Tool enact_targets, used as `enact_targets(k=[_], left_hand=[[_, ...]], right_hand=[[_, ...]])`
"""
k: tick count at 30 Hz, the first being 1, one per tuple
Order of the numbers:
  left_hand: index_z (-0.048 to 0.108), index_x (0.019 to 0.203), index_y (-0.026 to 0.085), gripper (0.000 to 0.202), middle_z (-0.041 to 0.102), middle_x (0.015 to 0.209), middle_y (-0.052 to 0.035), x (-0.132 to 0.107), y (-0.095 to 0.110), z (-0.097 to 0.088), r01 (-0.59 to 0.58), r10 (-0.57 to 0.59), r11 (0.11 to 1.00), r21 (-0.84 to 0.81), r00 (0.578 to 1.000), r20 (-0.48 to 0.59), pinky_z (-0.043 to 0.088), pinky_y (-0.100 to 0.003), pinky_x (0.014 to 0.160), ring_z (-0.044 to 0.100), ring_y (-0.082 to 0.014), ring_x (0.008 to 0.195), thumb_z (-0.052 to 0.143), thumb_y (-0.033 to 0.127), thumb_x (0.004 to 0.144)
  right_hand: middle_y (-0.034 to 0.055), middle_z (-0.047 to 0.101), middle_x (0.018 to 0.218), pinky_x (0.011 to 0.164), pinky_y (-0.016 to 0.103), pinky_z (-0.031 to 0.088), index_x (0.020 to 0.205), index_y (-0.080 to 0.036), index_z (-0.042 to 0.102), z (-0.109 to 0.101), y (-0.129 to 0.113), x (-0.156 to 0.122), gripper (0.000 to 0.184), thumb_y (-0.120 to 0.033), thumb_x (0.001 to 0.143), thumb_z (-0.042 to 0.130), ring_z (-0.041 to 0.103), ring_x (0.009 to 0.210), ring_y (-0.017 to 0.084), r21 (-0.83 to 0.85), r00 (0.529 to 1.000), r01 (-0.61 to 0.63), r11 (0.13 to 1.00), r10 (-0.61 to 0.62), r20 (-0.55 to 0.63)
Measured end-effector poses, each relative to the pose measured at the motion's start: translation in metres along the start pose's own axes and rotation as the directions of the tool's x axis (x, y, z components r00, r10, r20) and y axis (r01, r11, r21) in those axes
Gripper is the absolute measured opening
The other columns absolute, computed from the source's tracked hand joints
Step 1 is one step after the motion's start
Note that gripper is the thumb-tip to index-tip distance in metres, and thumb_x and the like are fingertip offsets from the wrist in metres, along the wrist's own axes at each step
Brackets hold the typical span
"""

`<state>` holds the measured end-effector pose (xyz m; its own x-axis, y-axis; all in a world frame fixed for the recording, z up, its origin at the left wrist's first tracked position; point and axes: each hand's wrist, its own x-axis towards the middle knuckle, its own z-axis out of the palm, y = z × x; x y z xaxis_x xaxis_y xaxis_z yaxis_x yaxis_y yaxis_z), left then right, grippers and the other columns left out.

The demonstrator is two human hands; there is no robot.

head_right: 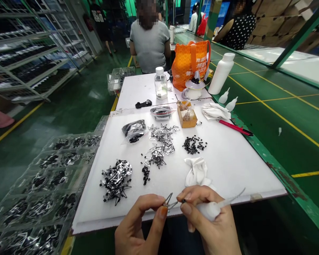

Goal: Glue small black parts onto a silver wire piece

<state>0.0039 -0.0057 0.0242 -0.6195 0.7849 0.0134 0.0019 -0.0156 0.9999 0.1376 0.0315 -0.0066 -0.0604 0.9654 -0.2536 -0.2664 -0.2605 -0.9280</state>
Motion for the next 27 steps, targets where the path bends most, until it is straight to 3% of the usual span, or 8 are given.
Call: enact_targets(k=[4, 7, 10, 14, 19, 27], left_hand=[[0.082, 0.083, 0.032, 0.021, 0.076, 0.081, 0.0059, 0.0, -0.008, -0.001, -0.081, 0.081, 0.997, -0.018, 0.996, 0.033, 0.053, -0.016, 0.079, 0.069, -0.0108, 0.081, 0.076, 0.012, 0.085], [0.081, 0.084, 0.034, 0.019, 0.077, 0.084, 0.0072, -0.001, -0.013, -0.002, -0.129, 0.129, 0.992, -0.011, 0.991, 0.045, 0.053, -0.016, 0.082, 0.071, -0.0109, 0.085, 0.079, 0.015, 0.086], [0.082, 0.086, 0.034, 0.014, 0.078, 0.084, 0.0062, -0.002, -0.017, -0.003, -0.184, 0.184, 0.983, 0.003, 0.982, 0.046, 0.053, -0.019, 0.082, 0.071, -0.0125, 0.085, 0.082, 0.02, 0.087], [0.081, 0.088, 0.035, 0.011, 0.078, 0.081, 0.007, -0.002, -0.021, -0.004, -0.247, 0.246, 0.969, 0.022, 0.968, 0.06, 0.052, -0.021, 0.083, 0.071, -0.0129, 0.085, 0.082, 0.025, 0.09], [0.08, 0.089, 0.035, 0.007, 0.078, 0.078, 0.0066, -0.002, -0.023, -0.004, -0.285, 0.282, 0.958, 0.04, 0.958, 0.058, 0.052, -0.022, 0.08, 0.071, -0.0142, 0.083, 0.081, 0.028, 0.091], [0.077, 0.095, 0.029, 0.02, 0.076, 0.083, 0.0057, -0.003, -0.017, -0.005, -0.314, 0.309, 0.949, 0.031, 0.943, 0.121, 0.052, -0.021, 0.085, 0.069, -0.0132, 0.089, 0.077, 0.01, 0.09]], right_hand=[[0.0079, 0.066, 0.108, 0.053, 0.019, 0.049, 0.077, -0.021, 0.075, 0.0, 0.001, 0.001, 0.021, -0.038, 0.078, 0.088, 0.057, 0.065, 0.008, -0.129, 0.995, 0.094, 0.987, -0.088, 0.049], [0.0083, 0.065, 0.109, 0.065, 0.02, 0.054, 0.076, -0.022, 0.076, 0.001, -0.002, 0.001, 0.021, -0.04, 0.083, 0.084, 0.063, 0.078, 0.012, -0.294, 0.977, 0.209, 0.933, -0.185, 0.11], [0.0063, 0.065, 0.101, 0.068, 0.021, 0.055, 0.076, -0.024, 0.076, 0.001, -0.006, 0.001, 0.02, -0.041, 0.087, 0.081, 0.057, 0.067, 0.009, -0.39, 0.958, 0.279, 0.878, -0.228, 0.172], [0.0055, 0.065, 0.094, 0.064, 0.018, 0.053, 0.078, -0.026, 0.077, 0.003, -0.01, 0.003, 0.017, -0.038, 0.089, 0.079, 0.062, 0.073, 0.011, -0.407, 0.937, 0.344, 0.846, -0.282, 0.205], [0.0049, 0.068, 0.094, 0.076, 0.016, 0.058, 0.079, -0.026, 0.076, 0.004, -0.013, 0.005, 0.012, -0.032, 0.089, 0.079, 0.07, 0.087, 0.013, -0.421, 0.906, 0.421, 0.804, -0.35, 0.238], [-0.0012, 0.069, 0.094, 0.081, 0.007, 0.058, 0.086, -0.026, 0.07, 0.007, -0.019, 0.01, 0.008, -0.023, 0.092, 0.075, 0.073, 0.088, 0.007, -0.391, 0.812, 0.581, 0.714, -0.478, 0.335]])
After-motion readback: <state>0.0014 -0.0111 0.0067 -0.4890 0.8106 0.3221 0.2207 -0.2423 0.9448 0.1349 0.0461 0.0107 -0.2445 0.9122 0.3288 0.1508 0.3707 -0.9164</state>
